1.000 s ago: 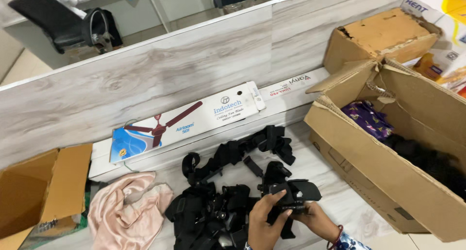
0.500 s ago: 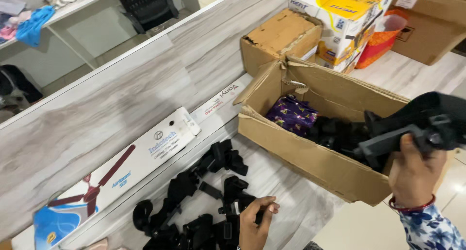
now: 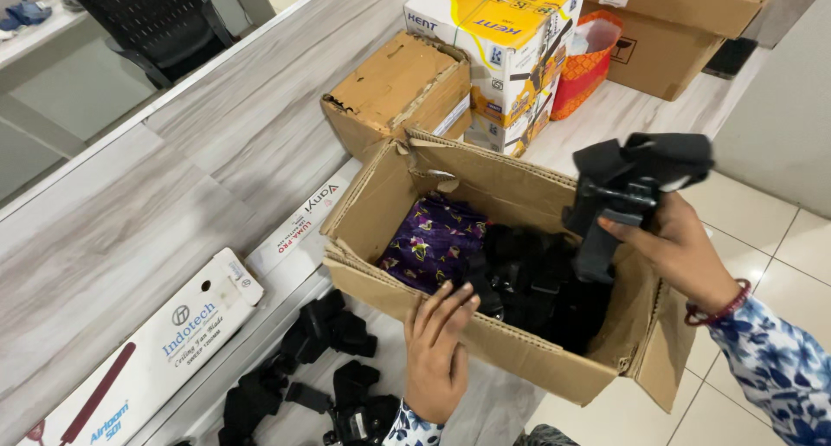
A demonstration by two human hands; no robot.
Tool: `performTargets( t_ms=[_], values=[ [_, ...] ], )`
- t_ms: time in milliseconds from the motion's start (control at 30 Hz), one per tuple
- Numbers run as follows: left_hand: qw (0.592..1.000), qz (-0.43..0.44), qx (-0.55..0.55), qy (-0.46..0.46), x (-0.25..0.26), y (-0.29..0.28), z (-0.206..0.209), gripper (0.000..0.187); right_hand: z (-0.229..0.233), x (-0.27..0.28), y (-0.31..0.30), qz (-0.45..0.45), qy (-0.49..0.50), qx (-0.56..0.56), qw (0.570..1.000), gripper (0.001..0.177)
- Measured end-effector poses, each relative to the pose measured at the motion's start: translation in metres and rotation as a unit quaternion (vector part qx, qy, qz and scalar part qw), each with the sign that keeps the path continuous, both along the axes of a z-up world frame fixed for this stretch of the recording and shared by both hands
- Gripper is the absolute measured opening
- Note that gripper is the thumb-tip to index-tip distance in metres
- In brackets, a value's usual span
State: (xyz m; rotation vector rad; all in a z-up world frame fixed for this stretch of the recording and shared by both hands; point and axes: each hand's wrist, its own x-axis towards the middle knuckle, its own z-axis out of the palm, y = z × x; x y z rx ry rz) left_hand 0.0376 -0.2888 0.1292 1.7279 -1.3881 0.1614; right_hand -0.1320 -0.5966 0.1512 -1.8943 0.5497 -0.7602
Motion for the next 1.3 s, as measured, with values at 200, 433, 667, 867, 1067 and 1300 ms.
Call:
performTargets(
  t_ms=[200,433,667,867,1067,1300],
  values=[
    [0.993,0.085,0.078,-0.018,-0.007,-0.014,-0.028,0.045,0.040,0.079,-0.015,0.062,0.219,-0.206,0.952,0.065],
    [0.990,0.126,0.049,-0.044,-0.006,-0.018,-0.059,0.022,0.024,0.150,-0.004,0.171,0.255,-0.358,0.882,0.075],
    [0.984,0.161,0.051,-0.059,-0.012,-0.023,-0.069,0.021,0.006,0.141,-0.014,0.252,0.278,-0.338,0.863,0.072],
    [0.984,0.167,0.046,-0.053,-0.012,-0.029,-0.069,0.024,-0.034,0.134,-0.024,0.413,0.265,-0.382,0.783,0.050],
    [0.984,0.167,0.044,-0.042,-0.013,-0.032,-0.066,0.022,-0.106,0.115,-0.002,0.550,0.424,-0.419,0.585,0.026],
    [0.986,0.162,0.012,-0.026,-0.018,-0.040,-0.062,0.021,-0.138,0.108,-0.012,0.588,0.434,-0.395,0.557,0.026]
  ],
)
